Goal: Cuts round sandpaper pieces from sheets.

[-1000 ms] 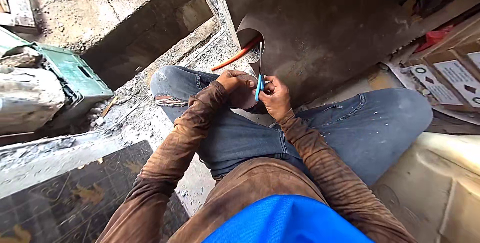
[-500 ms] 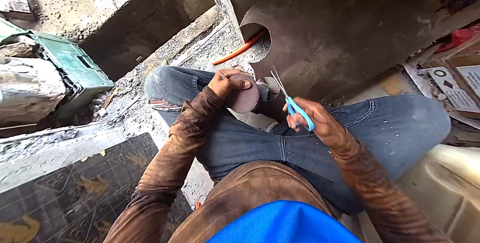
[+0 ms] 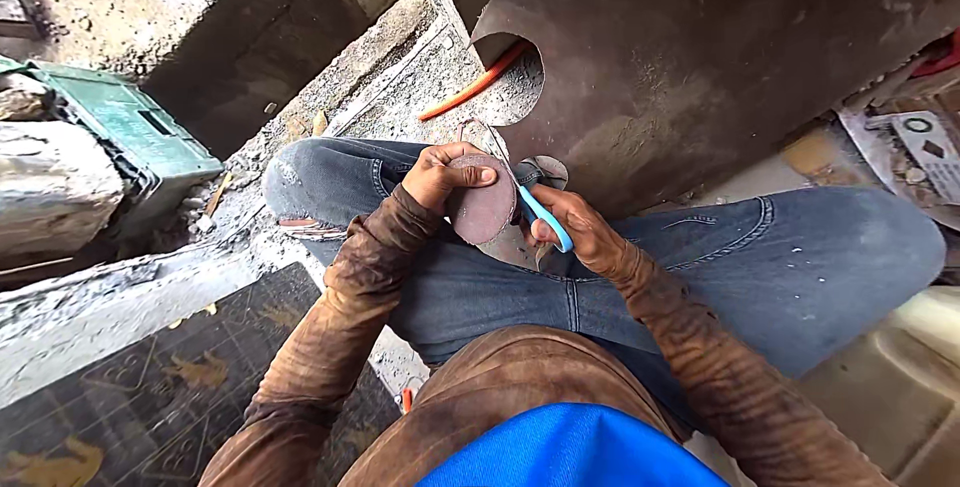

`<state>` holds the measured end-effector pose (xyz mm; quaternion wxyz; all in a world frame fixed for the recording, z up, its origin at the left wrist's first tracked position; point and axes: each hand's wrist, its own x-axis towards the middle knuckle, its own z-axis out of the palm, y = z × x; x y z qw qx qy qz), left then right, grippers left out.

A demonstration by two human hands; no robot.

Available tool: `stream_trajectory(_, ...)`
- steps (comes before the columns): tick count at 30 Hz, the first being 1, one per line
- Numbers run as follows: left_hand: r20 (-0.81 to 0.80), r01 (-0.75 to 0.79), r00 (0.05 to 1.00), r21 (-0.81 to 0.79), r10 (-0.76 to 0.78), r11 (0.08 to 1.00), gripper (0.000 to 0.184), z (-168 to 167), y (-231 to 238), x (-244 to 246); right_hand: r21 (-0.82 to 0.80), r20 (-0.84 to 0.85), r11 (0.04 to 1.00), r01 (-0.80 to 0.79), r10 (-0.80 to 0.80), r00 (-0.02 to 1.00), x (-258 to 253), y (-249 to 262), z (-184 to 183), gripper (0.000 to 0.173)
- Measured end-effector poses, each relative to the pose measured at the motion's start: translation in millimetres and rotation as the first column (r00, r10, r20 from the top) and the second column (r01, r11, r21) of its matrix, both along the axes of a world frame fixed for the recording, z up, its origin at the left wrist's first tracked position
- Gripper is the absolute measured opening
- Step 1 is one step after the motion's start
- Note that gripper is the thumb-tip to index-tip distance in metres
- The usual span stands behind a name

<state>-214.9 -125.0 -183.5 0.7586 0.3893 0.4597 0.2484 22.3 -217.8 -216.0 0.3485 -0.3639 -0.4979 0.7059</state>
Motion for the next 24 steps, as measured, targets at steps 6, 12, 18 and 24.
stream_trajectory(6,0.030,0.010,1.000,-0.083,-0.007,0.996,0.005,-6,1,-3,-0.006,-0.020,0.999,0.036,-0.036,0.999,-2,0,-10,0.054)
stream_trajectory(12,0.024,-0.015,1.000,-0.114,0.018,0.993,0.005,-5,-5,-5,-0.006,-0.007,0.998,0.056,-0.056,0.998,1,2,-8,0.048)
stream_trajectory(18,0.026,-0.035,0.999,-0.123,0.039,0.992,0.004,-2,-1,-1,0.022,0.011,0.999,0.048,-0.049,0.999,4,2,-6,0.040)
stream_trajectory(24,0.071,0.007,0.997,-0.072,-0.002,0.997,0.002,-4,-3,-2,-0.007,-0.063,0.997,-0.072,0.071,0.995,5,3,-6,0.062)
